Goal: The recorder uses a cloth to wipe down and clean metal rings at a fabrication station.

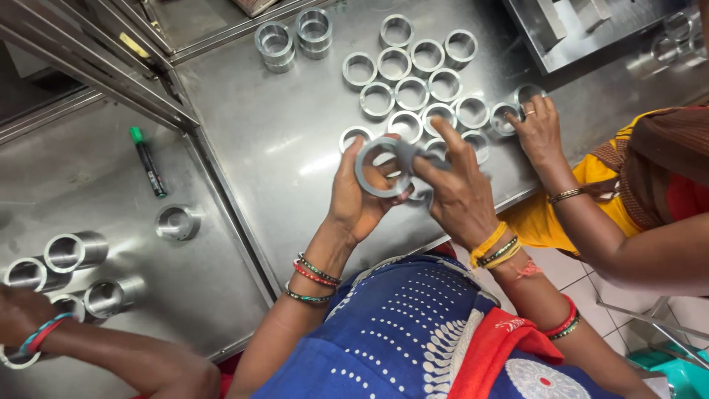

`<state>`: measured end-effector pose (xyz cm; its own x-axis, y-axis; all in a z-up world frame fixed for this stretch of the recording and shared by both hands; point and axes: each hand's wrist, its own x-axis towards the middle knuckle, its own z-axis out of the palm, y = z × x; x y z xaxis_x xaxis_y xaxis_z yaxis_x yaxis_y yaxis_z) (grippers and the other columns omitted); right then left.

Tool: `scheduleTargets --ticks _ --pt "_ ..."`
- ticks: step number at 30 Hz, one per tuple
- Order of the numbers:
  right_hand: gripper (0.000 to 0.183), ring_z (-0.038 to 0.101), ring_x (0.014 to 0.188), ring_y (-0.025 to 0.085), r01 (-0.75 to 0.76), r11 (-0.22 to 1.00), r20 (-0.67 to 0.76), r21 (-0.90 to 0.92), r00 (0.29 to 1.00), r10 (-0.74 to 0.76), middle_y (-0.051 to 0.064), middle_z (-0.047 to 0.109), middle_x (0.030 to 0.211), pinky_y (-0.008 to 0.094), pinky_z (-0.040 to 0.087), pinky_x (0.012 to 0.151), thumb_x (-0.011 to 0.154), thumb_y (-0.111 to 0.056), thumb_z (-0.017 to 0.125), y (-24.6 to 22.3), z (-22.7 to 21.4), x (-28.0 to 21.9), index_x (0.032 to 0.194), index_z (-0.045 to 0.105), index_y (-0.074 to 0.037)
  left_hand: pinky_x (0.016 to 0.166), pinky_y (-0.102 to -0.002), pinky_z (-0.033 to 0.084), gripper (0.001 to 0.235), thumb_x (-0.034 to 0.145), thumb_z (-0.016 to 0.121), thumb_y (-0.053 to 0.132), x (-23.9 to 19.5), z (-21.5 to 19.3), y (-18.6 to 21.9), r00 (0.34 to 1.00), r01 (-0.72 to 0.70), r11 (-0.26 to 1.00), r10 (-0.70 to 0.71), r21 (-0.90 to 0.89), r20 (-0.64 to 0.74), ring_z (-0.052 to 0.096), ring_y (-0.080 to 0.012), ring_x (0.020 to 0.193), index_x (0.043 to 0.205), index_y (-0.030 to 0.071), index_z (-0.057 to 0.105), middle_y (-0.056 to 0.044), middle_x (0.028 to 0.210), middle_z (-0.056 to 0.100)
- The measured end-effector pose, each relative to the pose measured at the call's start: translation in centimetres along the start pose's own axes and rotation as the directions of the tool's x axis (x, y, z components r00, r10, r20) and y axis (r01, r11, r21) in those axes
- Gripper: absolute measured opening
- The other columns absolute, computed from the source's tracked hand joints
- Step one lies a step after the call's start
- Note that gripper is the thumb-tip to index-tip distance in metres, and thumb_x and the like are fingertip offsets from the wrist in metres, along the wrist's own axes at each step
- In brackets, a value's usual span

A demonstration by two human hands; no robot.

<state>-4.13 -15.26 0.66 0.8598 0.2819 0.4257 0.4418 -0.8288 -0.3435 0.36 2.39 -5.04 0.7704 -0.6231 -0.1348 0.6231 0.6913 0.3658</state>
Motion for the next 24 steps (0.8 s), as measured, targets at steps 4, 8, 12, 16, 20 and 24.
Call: scheduleTargets --ticks 4,8,12,16,20,24 --pt "0.054 0.056 0.113 0.034 0.017 0.997 0.089 -0.072 0.996 -0.010 0.016 0.044 0.153 0.043 0.053 0.089 0.073 0.010 0.069 -2.3 -1.6 0.8 0.121 0.071 -0.015 0.077 -0.038 0.056 0.062 0.107 0.036 0.057 0.1 0.5 -0.3 0.994 0.098 0.990 -0.092 0.101 -0.061 0.063 -0.0204 0.093 0.139 0.008 0.057 -0.009 0.115 0.067" --pt "0.054 0.058 0.110 0.027 -0.084 0.922 0.320 0.377 0.946 -0.044 0.011 0.047 0.151 0.037 0.053 0.089 0.071 0.010 0.057 -2.0 -4.6 -1.2 0.118 0.070 -0.014 0.087 -0.038 0.058 0.066 0.103 0.034 0.059 0.1 1.0 0.6 0.981 0.150 0.988 -0.144 0.040 -0.129 0.068 -0.0236 0.102 0.139 0.008 0.055 -0.014 0.114 0.068" --pt "0.043 0.054 0.093 0.013 -0.521 0.597 0.409 0.610 0.853 0.325 0.008 0.060 0.123 0.026 0.046 0.078 0.098 -0.014 0.059 -0.2 -8.9 -3.9 0.139 0.052 -0.003 0.076 -0.038 0.050 0.064 0.103 0.042 0.061 0.0 -2.6 0.4 0.981 0.072 0.949 -0.012 0.306 -0.193 0.066 -0.0225 0.097 0.140 0.012 0.059 -0.013 0.116 0.069" --pt "0.041 0.052 0.070 0.007 -0.615 0.393 0.365 0.684 0.755 0.545 0.008 0.064 0.115 0.021 0.045 0.059 0.103 -0.023 0.056 3.2 -10.3 -7.5 0.139 0.049 -0.005 0.085 -0.039 0.054 0.053 0.101 0.057 0.052 -1.8 -6.6 -0.8 0.908 0.106 -0.027 0.410 0.994 -0.086 0.069 -0.0258 0.099 0.133 0.010 0.064 -0.015 0.114 0.070" --pt "0.033 0.051 0.067 0.005 -0.580 0.403 0.247 0.708 0.738 0.628 0.009 0.065 0.115 0.020 0.044 0.058 0.110 -0.025 0.052 4.1 -11.0 -8.5 0.135 0.049 -0.003 0.083 -0.051 0.049 0.054 0.086 0.075 0.042 -4.6 -7.6 -0.7 0.914 0.295 -0.443 0.389 0.846 -0.115 0.063 -0.0323 0.101 0.128 0.009 0.065 -0.018 0.114 0.063" --pt "0.030 0.051 0.071 0.005 -0.589 0.426 0.228 0.687 0.731 0.643 0.008 0.065 0.113 0.020 0.045 0.060 0.111 -0.025 0.052 4.3 -10.2 -8.4 0.132 0.051 -0.004 0.093 -0.065 0.036 0.051 0.074 0.075 0.023 -5.6 -9.7 -1.7 0.912 0.241 -0.670 0.403 0.702 0.071 0.051 -0.0412 0.123 0.119 0.003 0.064 -0.023 0.125 0.057"
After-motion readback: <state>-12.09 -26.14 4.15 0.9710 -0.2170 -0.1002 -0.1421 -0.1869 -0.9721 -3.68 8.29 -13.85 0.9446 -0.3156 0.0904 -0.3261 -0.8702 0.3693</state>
